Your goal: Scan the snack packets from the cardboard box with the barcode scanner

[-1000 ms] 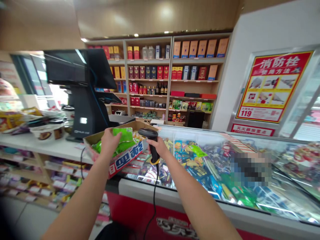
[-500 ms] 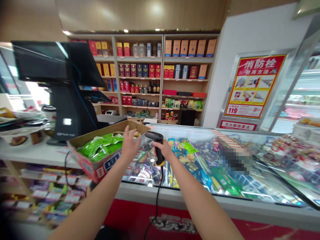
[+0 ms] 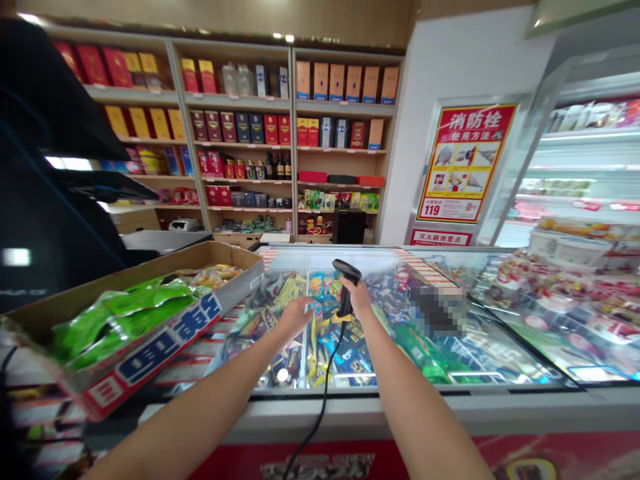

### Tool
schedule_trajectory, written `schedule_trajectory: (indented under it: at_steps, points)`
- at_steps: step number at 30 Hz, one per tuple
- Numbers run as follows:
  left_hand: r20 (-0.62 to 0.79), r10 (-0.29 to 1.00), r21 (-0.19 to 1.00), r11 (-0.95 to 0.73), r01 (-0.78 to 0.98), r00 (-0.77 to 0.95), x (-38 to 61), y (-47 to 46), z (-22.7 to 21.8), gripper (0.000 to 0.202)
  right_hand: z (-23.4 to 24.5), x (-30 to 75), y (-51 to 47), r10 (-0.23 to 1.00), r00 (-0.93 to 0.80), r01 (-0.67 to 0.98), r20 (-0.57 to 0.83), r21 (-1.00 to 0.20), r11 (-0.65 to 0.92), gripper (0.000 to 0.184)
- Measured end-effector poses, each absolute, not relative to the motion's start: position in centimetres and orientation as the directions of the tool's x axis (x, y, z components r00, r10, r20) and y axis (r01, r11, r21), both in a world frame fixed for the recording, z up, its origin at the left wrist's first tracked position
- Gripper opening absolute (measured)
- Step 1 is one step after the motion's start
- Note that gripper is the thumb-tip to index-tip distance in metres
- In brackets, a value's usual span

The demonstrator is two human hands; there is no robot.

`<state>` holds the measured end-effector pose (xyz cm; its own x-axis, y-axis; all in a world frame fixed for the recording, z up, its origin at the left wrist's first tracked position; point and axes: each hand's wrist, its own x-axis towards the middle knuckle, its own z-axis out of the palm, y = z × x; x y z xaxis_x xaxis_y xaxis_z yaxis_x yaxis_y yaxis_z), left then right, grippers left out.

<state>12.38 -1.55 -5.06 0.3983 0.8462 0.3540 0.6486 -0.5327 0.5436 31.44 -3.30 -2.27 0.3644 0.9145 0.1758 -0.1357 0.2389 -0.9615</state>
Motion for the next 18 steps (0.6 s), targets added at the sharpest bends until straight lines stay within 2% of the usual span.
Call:
schedule_trajectory:
  at_steps: [2,5,10,15,18]
  points:
    - [0.33,0.855,0.528,-0.519,0.672,0.4,12.1,-1.6,-5.2,0.027,-2.6,32.1,-2.9,0.898,0.417,-0.16,0.138,-0.962,0.222,0.024]
    - [0.326,0.877,0.439,-0.471,0.765,0.353,11.8,-1.8,-4.7,0.03,-3.0,32.4,-2.9,0.903,0.419,-0.192,0.094,-0.963,0.189,0.023]
    - [0.289,0.889,0.381,-0.446,0.81,0.354,11.9,-2.2,-4.1,0.038,-2.9,30.6,-3.6,0.967,0.247,-0.234,0.057,-0.965,0.117,0.023]
    - [0.29,0.897,0.429,-0.433,0.793,0.334,12.1,-2.1,-4.3,0.036,-2.8,27.5,-4.7,0.998,0.045,-0.351,-0.037,-0.936,-0.019,0.025]
    - [0.312,0.894,0.552,-0.446,0.704,0.322,12.1,-1.5,-4.6,0.027,-2.9,26.6,-5.2,0.994,-0.106,-0.338,-0.037,-0.939,-0.071,0.028]
